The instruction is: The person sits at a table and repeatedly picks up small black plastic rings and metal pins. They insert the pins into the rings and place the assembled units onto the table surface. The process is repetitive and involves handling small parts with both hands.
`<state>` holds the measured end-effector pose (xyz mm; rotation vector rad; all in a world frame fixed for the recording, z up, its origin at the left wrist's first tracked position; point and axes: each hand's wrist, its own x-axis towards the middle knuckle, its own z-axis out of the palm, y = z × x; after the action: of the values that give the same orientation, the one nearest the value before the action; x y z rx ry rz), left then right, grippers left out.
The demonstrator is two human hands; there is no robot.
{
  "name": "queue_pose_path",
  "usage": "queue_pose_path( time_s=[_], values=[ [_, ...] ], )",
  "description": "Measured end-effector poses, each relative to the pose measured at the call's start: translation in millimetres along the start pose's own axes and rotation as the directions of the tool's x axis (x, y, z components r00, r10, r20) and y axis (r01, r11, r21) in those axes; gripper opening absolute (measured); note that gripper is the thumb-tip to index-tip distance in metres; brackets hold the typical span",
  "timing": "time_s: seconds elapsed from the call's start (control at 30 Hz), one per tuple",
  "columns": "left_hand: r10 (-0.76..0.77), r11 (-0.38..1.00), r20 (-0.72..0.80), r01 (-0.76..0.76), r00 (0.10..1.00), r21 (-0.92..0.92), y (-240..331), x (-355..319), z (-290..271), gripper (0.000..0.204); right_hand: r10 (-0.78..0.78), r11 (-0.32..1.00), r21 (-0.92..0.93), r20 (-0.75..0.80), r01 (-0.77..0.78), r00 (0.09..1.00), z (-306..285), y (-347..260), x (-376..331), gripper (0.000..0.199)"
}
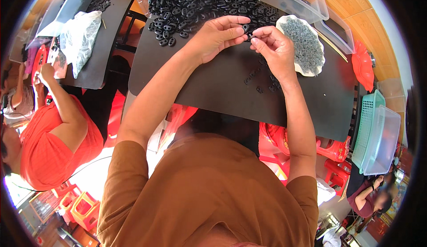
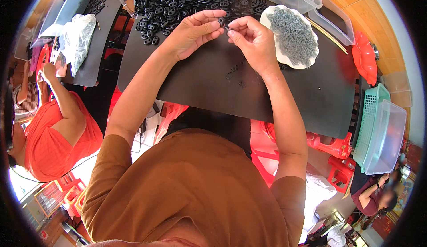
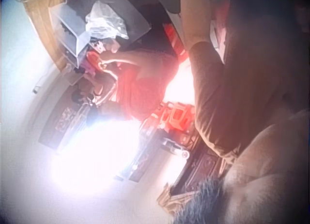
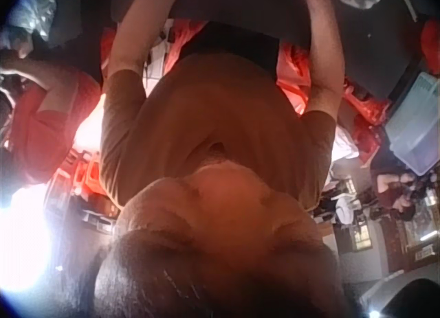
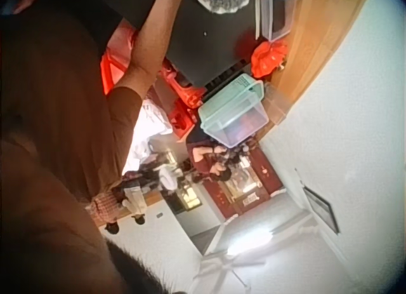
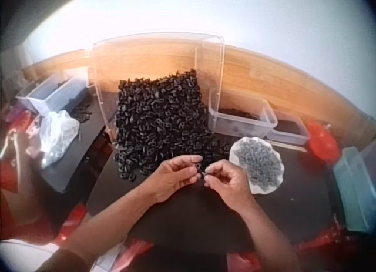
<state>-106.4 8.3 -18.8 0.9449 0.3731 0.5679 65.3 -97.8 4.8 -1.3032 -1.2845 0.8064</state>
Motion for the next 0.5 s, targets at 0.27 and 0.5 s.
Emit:
queue_pose_path(
  time_s=[0.27,0.5],
  values=[
    [0.032,0.999,-0.016,-0.032,0.999,0.017,-2.2,1.5,-2.6,0.024,0.022,1.0,0.007,-0.034,-0.022,0.999,-0.7,1.6,0.9,0.01],
    [0.059,0.998,-0.026,-0.059,0.998,-0.032,-6.4,4.1,-3.6,0.018,-0.002,0.998,-0.06,-0.028,0.0,1.0,2.1,7.1,1.6,0.01]
  ],
)
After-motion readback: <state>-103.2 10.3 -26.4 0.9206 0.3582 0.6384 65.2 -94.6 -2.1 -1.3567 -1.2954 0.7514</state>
